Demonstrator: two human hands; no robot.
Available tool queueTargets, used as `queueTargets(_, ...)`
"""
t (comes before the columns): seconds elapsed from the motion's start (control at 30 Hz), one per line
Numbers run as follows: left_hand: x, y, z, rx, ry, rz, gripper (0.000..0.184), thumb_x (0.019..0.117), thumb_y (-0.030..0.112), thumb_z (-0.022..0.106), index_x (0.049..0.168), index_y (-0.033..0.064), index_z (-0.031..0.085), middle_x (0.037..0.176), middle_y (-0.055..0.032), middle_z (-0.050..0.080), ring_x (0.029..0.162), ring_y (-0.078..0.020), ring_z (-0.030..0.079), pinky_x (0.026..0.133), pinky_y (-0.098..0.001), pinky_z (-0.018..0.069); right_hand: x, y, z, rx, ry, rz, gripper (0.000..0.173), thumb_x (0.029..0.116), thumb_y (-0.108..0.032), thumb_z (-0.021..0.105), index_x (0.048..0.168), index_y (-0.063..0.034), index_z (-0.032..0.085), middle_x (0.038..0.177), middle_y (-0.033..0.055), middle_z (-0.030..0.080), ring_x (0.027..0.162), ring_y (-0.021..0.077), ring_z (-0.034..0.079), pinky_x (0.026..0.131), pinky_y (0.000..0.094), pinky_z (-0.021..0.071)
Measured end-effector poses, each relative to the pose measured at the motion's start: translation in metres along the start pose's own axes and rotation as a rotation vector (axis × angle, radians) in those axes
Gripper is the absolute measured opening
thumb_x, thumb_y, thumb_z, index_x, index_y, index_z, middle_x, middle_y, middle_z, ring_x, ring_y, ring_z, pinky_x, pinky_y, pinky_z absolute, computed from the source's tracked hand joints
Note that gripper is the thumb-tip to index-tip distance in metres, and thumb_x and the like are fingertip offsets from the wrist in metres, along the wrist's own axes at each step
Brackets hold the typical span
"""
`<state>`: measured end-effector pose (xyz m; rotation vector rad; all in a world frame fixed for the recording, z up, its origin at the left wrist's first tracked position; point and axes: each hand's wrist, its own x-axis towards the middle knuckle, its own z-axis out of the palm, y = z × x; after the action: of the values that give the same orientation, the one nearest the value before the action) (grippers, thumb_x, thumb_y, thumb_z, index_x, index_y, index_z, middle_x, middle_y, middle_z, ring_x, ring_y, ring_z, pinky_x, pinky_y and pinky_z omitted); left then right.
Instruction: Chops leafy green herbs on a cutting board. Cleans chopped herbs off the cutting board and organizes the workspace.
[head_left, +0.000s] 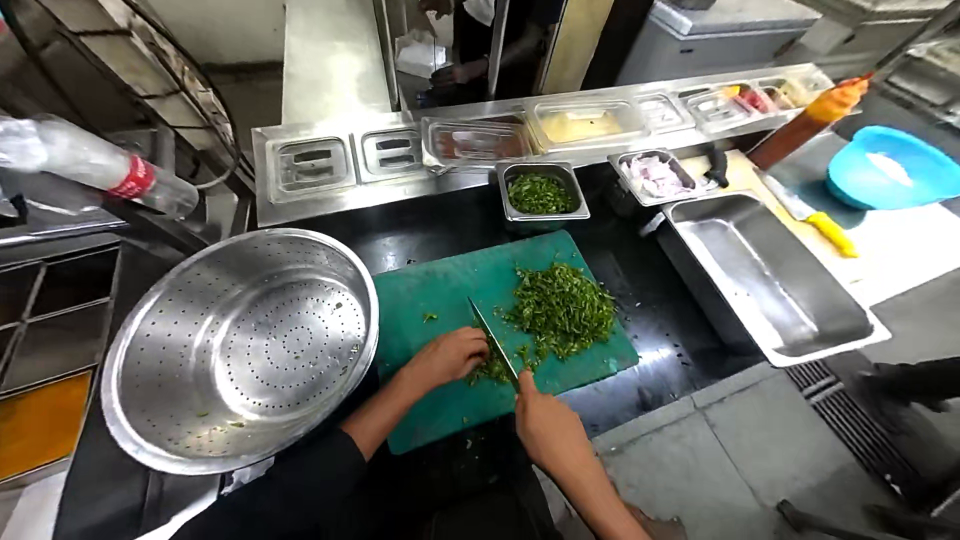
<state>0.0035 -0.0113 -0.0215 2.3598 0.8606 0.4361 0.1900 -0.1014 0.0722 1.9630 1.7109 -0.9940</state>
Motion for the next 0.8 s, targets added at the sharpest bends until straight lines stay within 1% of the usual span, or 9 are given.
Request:
queueTargets(0.07,0.000,-0.002,0.002,0.001,0.023,0.026,0.009,0.0948,0.003,0.067,0.096,-0.0007,0.075,0.110,-0.0147,0.072,0.109,-0.0279,0.068,0.100,-0.0406,0.0542,-0.005,-0.006,0.003,0.007,0.004,0.018,0.041,0.1118,-0.026,0.033,0.150,-0.0132,0.039,0.108,0.0207,0.071,0.102,0.0406,0.071,0.085,0.0564,0.0563)
queueTargets(0.2,-0.003,-0.004,0.005,0.021,0.090,0.073,0.007,0.0918,0.001,0.070,0.095,0.0013,0.076,0.110,-0.0134,0.072,0.107,-0.0257,0.070,0.098,-0.0385,0.0562,0.020,-0.017,0.019,0.037,0.062,0.012,0.039,0.1121,-0.023,0.031,0.150,-0.0124,0.038,0.107,0.0191,0.071,0.101,0.0382,0.072,0.083,0.0536,0.0574)
queueTargets(0.33,-0.005,-0.007,0.004,0.028,0.099,0.118,0.005,0.0900,0.000,0.071,0.091,0.0006,0.076,0.103,-0.0134,0.071,0.101,-0.0253,0.070,0.093,-0.0382,0.0576,0.007,-0.017,0.008,0.034,0.016,0.006,0.040,0.1126,-0.025,0.030,0.149,-0.0125,0.039,0.107,0.0194,0.071,0.101,0.0387,0.072,0.084,0.0542,0.0567)
queueTargets(0.43,-0.005,-0.012,0.004,0.045,0.126,0.150,0.006,0.0894,0.001,0.072,0.092,0.0025,0.077,0.107,-0.0113,0.073,0.105,-0.0231,0.070,0.096,-0.0358,0.0570,0.018,-0.020,0.019,0.059,0.027,0.015,0.039,0.1123,-0.023,0.031,0.150,-0.0128,0.038,0.108,0.0194,0.071,0.102,0.0385,0.072,0.084,0.0535,0.0572)
queueTargets(0.5,-0.006,-0.015,0.007,0.061,0.125,0.165,0.007,0.0898,0.002,0.071,0.092,0.0040,0.077,0.108,-0.0097,0.073,0.107,-0.0223,0.070,0.097,-0.0353,0.0562,0.016,-0.021,0.015,0.051,0.016,0.014,0.039,0.1118,-0.022,0.031,0.149,-0.0129,0.038,0.108,0.0189,0.071,0.103,0.0380,0.072,0.084,0.0532,0.0568)
queueTargets(0.57,-0.008,-0.016,0.005,0.061,0.113,0.170,0.007,0.0891,0.002,0.071,0.091,0.0037,0.077,0.105,-0.0102,0.074,0.106,-0.0237,0.070,0.098,-0.0367,0.0559,0.005,-0.021,0.010,0.051,-0.017,0.019,0.040,0.1123,-0.023,0.031,0.150,-0.0128,0.037,0.108,0.0191,0.071,0.103,0.0382,0.072,0.085,0.0534,0.0569)
queueTargets(0.63,-0.009,-0.016,0.003,0.045,0.112,0.172,0.007,0.0894,0.002,0.071,0.091,0.0040,0.078,0.105,-0.0098,0.074,0.106,-0.0233,0.070,0.097,-0.0361,0.0559,0.006,-0.022,0.016,0.073,-0.017,0.023,0.039,0.1119,-0.022,0.032,0.150,-0.0124,0.037,0.108,0.0191,0.071,0.102,0.0379,0.072,0.084,0.0535,0.0572)
queueTargets(0.73,-0.011,-0.017,0.005,0.051,0.110,0.179,0.009,0.0906,0.001,0.070,0.094,0.0039,0.078,0.107,-0.0100,0.074,0.107,-0.0227,0.070,0.099,-0.0357,0.0554,0.015,-0.024,0.021,0.074,0.013,0.009,0.038,0.1112,-0.020,0.033,0.149,-0.0121,0.038,0.107,0.0186,0.071,0.101,0.0375,0.072,0.084,0.0528,0.0573)
queueTargets(0.8,-0.017,-0.015,0.005,0.084,0.096,0.183,0.012,0.0909,0.000,0.068,0.096,0.0035,0.078,0.109,-0.0111,0.073,0.109,-0.0237,0.070,0.100,-0.0366,0.0551,0.005,-0.025,0.015,0.065,-0.012,0.006,0.039,0.1113,-0.021,0.033,0.148,-0.0119,0.038,0.107,0.0188,0.071,0.102,0.0377,0.072,0.084,0.0529,0.0569)
